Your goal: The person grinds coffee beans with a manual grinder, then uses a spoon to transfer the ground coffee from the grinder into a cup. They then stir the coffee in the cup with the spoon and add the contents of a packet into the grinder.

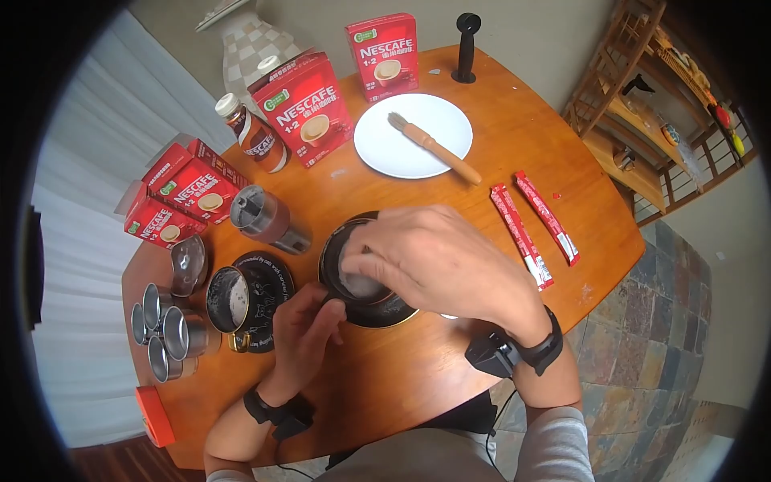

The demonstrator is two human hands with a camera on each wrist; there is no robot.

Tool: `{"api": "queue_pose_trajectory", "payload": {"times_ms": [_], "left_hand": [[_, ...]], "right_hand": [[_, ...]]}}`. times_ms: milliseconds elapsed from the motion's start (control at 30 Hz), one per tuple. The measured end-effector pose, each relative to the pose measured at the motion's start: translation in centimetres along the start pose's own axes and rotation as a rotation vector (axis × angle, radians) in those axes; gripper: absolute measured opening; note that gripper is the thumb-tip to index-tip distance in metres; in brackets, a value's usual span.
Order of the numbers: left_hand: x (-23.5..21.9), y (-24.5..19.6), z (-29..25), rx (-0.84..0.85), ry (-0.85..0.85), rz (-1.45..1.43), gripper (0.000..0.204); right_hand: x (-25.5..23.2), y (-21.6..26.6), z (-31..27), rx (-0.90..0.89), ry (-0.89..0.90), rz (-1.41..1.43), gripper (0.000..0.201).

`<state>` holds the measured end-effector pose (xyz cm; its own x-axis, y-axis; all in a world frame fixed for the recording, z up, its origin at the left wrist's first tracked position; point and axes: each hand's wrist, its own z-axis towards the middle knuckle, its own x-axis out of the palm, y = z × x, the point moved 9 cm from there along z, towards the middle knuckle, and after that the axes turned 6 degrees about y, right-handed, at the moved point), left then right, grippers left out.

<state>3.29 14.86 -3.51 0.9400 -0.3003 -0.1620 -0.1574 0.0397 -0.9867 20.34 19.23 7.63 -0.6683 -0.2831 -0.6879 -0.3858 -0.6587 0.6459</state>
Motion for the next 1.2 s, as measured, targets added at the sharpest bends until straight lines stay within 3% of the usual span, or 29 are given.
{"api": "queue_pose_trajectory", "payload": {"times_ms": [133, 233, 333, 433, 633, 733, 833, 933, 1033, 1200], "left_hand": [[0.0, 0.4, -0.1, -0.043, 0.044, 0.014, 0.017], [0.0, 0.3, -0.1, -0.050, 0.048, 0.024, 0.017], [0.0, 0.3, -0.1, -0.049, 0.048, 0.017, 0.016], [0.1, 0.5, -0.1, -0.051, 0.047, 0.005, 0.016], [0.0, 0.5, -0.1, -0.052, 0.047, 0.008, 0.016], [0.0, 0.2, -0.1, -0.041, 0.045, 0.016, 0.017], [0.0, 0.2, -0.1, -0.050, 0.047, 0.017, 0.017], [0.0, 0.1, -0.1, -0.047, 0.041, 0.025, 0.017], [0.0, 0.2, -0.1, -0.040, 0.046, 0.027, 0.016], [0.0, 0.3, -0.1, -0.038, 0.049, 0.015, 0.016]], "right_hand": [[-0.2, -0.4, -0.1, -0.013, -0.051, -0.032, 0.020], [0.4, -0.2, -0.2, 0.000, 0.090, 0.022, 0.017], [-0.2, -0.3, -0.1, -0.022, -0.066, -0.049, 0.017], [0.3, -0.2, -0.1, 0.007, 0.045, 0.039, 0.019], [-0.5, -0.7, -0.2, 0.018, -0.039, -0.025, 0.020], [-0.2, -0.3, -0.3, 0.031, 0.058, 0.046, 0.019], [-1.3, -0.5, -0.3, 0.008, -0.101, -0.076, 0.018], [-0.5, -0.5, -0.6, 0.048, 0.076, 0.003, 0.018], [-1.2, -0.3, -0.5, 0.032, -0.012, -0.125, 0.020], [-1.1, -0.1, -0.8, 0.051, 0.056, -0.137, 0.018]]}}
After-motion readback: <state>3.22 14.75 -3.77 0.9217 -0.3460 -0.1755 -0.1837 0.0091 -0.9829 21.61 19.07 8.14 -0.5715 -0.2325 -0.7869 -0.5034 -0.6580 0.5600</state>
